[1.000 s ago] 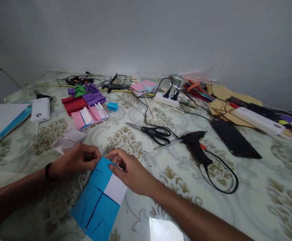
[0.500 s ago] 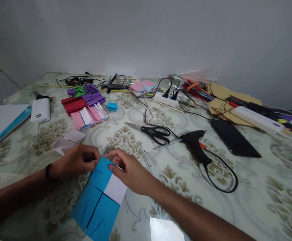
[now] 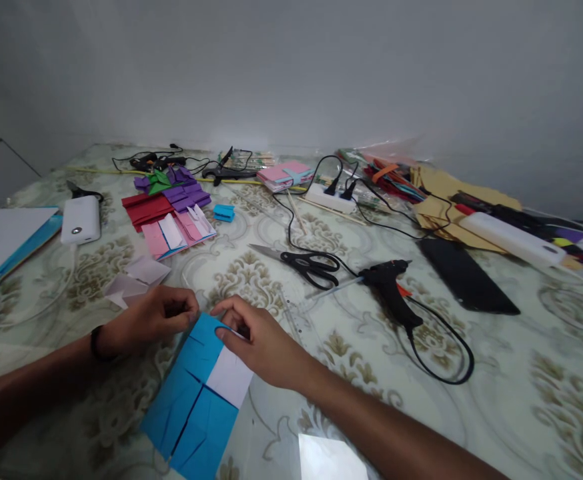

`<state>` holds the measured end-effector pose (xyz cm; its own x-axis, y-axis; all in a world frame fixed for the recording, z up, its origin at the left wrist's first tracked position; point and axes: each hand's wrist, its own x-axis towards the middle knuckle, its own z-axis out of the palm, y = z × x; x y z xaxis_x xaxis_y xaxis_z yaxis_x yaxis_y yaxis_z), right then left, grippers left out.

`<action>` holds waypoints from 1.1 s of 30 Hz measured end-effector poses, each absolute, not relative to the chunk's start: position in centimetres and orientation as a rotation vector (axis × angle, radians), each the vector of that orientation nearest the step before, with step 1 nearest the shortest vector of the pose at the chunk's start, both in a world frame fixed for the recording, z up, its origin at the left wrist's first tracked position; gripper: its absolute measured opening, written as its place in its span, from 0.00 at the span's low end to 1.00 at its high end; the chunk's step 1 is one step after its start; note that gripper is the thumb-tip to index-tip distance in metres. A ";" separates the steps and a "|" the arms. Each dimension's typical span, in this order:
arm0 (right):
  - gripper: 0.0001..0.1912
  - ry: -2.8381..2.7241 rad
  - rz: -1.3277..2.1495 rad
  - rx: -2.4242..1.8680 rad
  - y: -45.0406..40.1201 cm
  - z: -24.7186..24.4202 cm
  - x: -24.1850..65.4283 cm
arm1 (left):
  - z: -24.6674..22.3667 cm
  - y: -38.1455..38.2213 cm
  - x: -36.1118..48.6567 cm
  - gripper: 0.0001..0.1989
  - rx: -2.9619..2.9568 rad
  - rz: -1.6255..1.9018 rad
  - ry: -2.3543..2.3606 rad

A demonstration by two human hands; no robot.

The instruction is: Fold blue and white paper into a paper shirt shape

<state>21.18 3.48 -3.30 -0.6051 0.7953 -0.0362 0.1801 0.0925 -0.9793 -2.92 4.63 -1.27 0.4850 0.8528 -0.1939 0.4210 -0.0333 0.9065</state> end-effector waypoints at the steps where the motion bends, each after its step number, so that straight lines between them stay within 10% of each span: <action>1: 0.11 -1.857 1.549 -0.955 3.5 -3.3 21.2 | -1.1 4.7 -2.9 0.11 1.683 0.488 1.112; 33: 0.18 -1.762 1.635 -0.903 3.5 -3.1 21.4 | -1.0 4.4 -2.9 0.22 1.845 0.382 1.088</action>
